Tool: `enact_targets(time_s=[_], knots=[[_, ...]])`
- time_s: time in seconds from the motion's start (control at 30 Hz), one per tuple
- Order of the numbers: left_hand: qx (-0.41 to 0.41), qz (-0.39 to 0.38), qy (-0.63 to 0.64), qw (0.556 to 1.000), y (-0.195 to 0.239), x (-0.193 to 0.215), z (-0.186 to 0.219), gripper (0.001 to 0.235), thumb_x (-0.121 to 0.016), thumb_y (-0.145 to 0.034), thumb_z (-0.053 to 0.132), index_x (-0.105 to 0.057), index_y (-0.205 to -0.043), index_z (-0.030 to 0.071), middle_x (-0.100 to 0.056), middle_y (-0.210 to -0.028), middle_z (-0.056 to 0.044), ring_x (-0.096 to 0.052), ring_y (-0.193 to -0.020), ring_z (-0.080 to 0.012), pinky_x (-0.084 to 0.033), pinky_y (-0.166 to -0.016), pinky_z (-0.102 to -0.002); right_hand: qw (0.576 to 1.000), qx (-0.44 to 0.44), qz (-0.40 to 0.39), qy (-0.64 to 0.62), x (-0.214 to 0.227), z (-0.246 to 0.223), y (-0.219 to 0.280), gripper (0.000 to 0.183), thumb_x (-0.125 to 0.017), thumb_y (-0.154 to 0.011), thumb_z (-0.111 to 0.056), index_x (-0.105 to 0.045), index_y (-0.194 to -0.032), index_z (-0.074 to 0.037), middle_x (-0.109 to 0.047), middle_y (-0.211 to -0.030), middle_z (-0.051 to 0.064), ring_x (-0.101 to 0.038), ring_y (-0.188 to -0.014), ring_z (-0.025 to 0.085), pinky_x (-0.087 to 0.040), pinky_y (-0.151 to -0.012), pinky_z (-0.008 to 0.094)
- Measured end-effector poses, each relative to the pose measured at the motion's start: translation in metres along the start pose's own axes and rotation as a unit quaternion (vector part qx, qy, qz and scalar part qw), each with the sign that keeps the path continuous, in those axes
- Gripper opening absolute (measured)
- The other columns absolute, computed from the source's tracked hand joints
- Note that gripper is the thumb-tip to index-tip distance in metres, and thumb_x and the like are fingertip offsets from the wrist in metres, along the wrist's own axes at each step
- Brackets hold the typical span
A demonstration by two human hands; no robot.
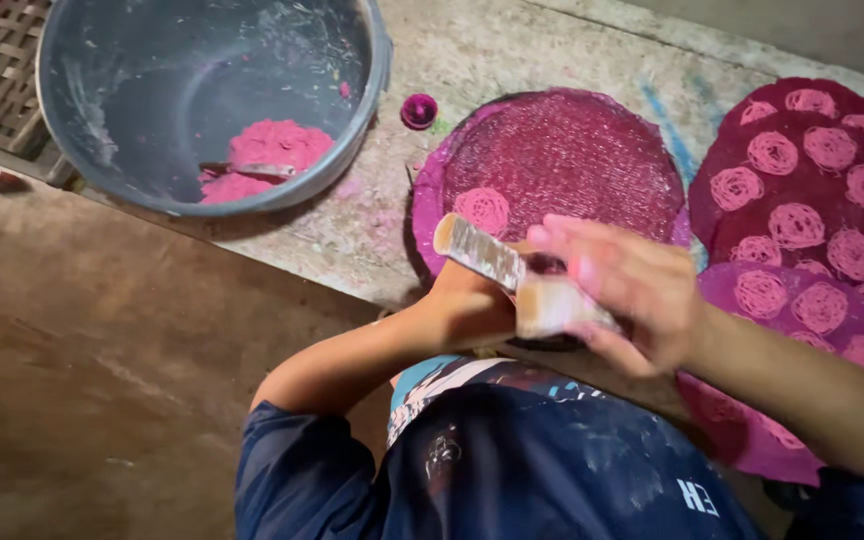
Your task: The person scoops pink paste from a metal bowl and uses a handheld extruder to form spiral circles on a pink mesh mat. The person repeatedly refills the extruder and continues forming circles in a grid pattern across the mat.
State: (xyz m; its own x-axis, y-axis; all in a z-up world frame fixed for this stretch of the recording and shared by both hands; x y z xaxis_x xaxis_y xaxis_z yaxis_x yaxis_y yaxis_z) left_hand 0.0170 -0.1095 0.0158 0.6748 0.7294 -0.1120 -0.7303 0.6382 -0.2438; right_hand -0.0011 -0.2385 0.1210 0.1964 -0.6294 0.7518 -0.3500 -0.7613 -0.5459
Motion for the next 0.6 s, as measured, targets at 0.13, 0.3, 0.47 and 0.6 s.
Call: enact_targets(time_s=[0.13,0.3,0.47,0.6], knots=[[-0.086,-0.043,-0.221,0.971,-0.021,-0.006,0.006,0.041,-0.088,-0.081,0.014,-0.071,-0.118,0.011,-0.075,-0.115,-0.007,-0.072,-0.11,-0.0193,-0.056,-0.098,-0.034,0.987,-0.117,0.032,-0.104,0.014,0.032,0.046,0.079,-0.067,-0.098,-0.036,-0.029,-0.16,-0.006,-0.045,-0.155,0.026,-0.046,-0.146,0.042,-0.043,-0.118,0.051],[0.046,0.017,-0.03,0.998,-0.033,0.028,-0.004,0.059,-0.085,-0.086,0.025,-0.061,-0.136,0.006,-0.072,-0.126,-0.014,-0.071,-0.121,-0.0268,-0.058,-0.106,-0.04,0.773,-0.392,-0.188,-0.463,-0.017,0.105,0.152,0.102,-0.049,-0.09,-0.072,-0.033,-0.16,0.0,-0.046,-0.157,0.024,-0.047,-0.144,0.036,-0.041,-0.117,0.049],[-0.235,-0.073,0.355,0.902,-0.054,0.072,0.019,0.099,-0.091,-0.081,0.045,-0.034,-0.158,0.023,-0.043,-0.162,-0.002,-0.041,-0.149,-0.0171,-0.032,-0.127,-0.038,0.61,-0.588,-0.208,-0.489,-0.026,0.129,0.232,0.106,-0.04,-0.084,-0.079,-0.045,-0.151,0.004,-0.058,-0.149,0.023,-0.058,-0.134,0.035,-0.046,-0.111,0.047],[-0.239,-0.009,0.555,0.797,-0.077,0.067,-0.046,0.077,-0.074,-0.091,0.048,-0.043,-0.151,0.012,-0.055,-0.128,-0.006,-0.054,-0.128,-0.0221,-0.034,-0.125,-0.042,0.566,-0.669,-0.234,-0.421,-0.016,0.134,0.239,0.093,-0.033,-0.087,-0.072,-0.052,-0.144,-0.001,-0.066,-0.137,0.017,-0.065,-0.124,0.029,-0.05,-0.107,0.042]])
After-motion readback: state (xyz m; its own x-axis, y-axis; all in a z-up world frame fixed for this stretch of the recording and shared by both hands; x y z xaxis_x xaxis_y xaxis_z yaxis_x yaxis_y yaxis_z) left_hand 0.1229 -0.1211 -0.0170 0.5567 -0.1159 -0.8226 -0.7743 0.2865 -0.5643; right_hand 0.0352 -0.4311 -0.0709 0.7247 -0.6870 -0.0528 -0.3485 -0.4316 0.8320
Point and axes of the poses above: each hand's wrist, its own y-axis away from the middle knuckle, its own x-axis out of the back of the hand, z = x × y, the point moved 6 cm from there along -y, towards the middle knuckle
